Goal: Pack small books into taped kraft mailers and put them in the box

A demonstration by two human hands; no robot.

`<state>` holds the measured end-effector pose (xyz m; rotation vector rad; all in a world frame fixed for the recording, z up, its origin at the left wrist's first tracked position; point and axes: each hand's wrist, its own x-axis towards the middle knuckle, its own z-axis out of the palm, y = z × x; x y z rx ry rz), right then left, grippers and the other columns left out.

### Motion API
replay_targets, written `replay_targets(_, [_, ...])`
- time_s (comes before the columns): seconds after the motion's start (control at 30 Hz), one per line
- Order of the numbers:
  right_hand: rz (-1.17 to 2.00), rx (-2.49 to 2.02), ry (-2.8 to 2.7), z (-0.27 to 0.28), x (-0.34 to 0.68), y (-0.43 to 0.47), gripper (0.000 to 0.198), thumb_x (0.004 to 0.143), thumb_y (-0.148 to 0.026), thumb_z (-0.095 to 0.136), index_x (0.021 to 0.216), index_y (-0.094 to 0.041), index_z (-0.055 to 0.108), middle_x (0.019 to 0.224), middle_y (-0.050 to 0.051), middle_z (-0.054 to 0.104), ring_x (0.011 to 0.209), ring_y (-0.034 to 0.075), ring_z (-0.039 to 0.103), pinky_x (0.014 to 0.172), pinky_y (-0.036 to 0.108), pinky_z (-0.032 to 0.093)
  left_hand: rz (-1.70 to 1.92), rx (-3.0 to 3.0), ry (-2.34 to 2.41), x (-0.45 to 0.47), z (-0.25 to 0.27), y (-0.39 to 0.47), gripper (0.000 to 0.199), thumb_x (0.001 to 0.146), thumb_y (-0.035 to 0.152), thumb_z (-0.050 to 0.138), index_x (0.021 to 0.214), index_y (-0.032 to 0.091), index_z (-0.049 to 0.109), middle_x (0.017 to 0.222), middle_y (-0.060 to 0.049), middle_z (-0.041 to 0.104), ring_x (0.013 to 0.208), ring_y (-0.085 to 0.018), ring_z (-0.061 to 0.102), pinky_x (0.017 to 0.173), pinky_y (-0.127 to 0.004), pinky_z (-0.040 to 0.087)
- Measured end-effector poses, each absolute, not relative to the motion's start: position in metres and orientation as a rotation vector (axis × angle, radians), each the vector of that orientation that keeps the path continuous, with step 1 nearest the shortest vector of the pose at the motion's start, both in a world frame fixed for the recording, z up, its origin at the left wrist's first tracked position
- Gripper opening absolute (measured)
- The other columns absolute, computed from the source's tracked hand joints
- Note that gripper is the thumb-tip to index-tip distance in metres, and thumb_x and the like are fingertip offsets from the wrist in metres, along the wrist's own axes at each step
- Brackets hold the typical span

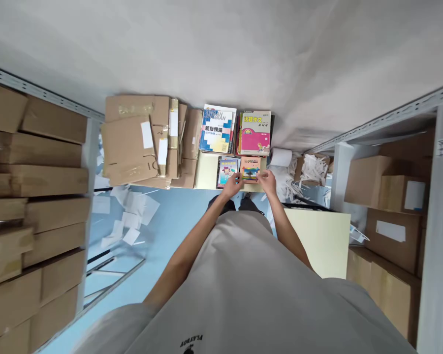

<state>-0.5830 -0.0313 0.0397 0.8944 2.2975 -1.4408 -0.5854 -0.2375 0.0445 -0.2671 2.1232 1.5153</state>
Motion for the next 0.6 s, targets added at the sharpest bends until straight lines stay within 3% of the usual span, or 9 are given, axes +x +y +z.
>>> replay_targets(0.17, [-1.288,0.92,2.272,0.029,-0.589,-0.033,0.035,0.086,-0.043,0.088,0.112,-0.022,0.077,0.124,0.015,0.089,0.117,0.031,0.082,0.106,0.039,0.061,1.381,-0.371,2.088,-0.599,0.042,-0.228,0.056,0.089,0.031,0.084,0.141,0.011,0.072,0.154,-0.027,0.076,0.14,-0.041,0.077,0.117,-0.054,0.064])
replay_targets(0.43, [-1.291,0.931,2.237,0.028,-0.59,-0.032,0.017,0.085,-0.038,0.087,0.085,-0.026,0.075,0.103,0.01,0.09,0.104,0.031,0.084,0.099,0.039,0.061,1.253,-0.29,2.077,-0.621,0.048,-0.231,0.051,0.09,0.027,0.081,0.138,0.012,0.077,0.13,-0.019,0.086,0.124,-0.039,0.083,0.108,-0.051,0.068])
replay_targets(0.6, [-1.28,0.925,2.298,0.034,-0.588,-0.031,0.012,0.087,-0.035,0.081,0.086,-0.025,0.077,0.102,0.012,0.089,0.102,0.032,0.082,0.103,0.042,0.061,1.285,-0.257,2.046,-0.626,0.053,-0.233,0.045,0.092,0.034,0.084,0.132,0.013,0.08,0.128,-0.019,0.086,0.123,-0.039,0.084,0.107,-0.05,0.068])
